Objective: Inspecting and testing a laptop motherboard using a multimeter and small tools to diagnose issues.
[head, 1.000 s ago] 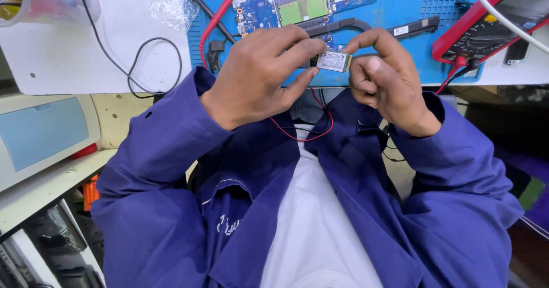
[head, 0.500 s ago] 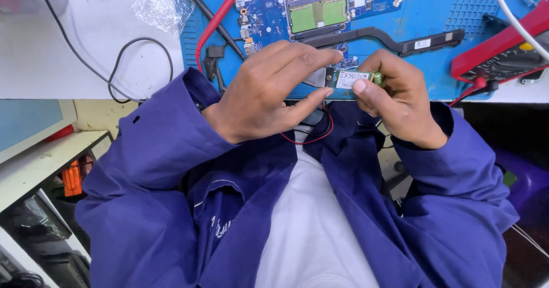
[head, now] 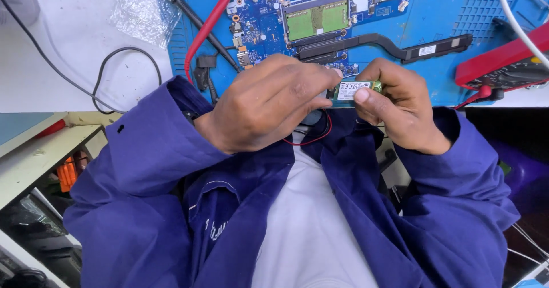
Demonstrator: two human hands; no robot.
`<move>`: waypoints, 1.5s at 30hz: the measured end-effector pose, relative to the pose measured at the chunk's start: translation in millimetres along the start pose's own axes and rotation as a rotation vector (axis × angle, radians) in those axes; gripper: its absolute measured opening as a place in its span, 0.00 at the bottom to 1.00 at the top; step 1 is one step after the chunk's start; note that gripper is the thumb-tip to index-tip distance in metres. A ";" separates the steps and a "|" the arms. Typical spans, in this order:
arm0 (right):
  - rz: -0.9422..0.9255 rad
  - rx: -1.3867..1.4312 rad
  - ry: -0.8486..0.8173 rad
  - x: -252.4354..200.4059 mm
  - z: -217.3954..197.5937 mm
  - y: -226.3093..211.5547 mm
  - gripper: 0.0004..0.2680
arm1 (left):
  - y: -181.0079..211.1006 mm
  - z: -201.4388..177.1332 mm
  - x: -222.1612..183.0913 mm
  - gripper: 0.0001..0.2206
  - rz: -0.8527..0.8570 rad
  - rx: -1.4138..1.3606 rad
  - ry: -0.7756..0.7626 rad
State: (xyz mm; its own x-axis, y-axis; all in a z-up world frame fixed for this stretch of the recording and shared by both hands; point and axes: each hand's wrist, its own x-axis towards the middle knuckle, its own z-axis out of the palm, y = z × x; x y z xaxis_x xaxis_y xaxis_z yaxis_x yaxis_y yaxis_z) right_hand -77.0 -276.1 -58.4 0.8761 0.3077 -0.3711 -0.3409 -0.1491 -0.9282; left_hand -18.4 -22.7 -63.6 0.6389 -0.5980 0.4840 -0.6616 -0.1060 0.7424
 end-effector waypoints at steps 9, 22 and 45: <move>-0.015 -0.023 0.009 0.2 1.7 -0.2 0.08 | 1.2 -0.8 6.7 0.06 0.117 0.137 0.016; -0.017 -0.224 0.028 -1.1 2.1 0.3 0.09 | -0.2 3.2 1.8 0.07 0.173 0.218 0.040; -0.348 -0.363 0.088 -3.1 -0.5 11.0 0.13 | 19.6 -6.2 10.7 0.14 -0.589 -0.481 0.036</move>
State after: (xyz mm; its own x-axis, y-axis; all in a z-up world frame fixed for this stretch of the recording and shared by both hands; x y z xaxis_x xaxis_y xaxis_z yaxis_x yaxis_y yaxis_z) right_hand -83.3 -279.2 -67.5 0.9472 0.3197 -0.0232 0.1034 -0.3732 -0.9220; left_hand -22.1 -26.2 -41.1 0.8514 -0.5226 -0.0460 0.0317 -0.0362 0.9988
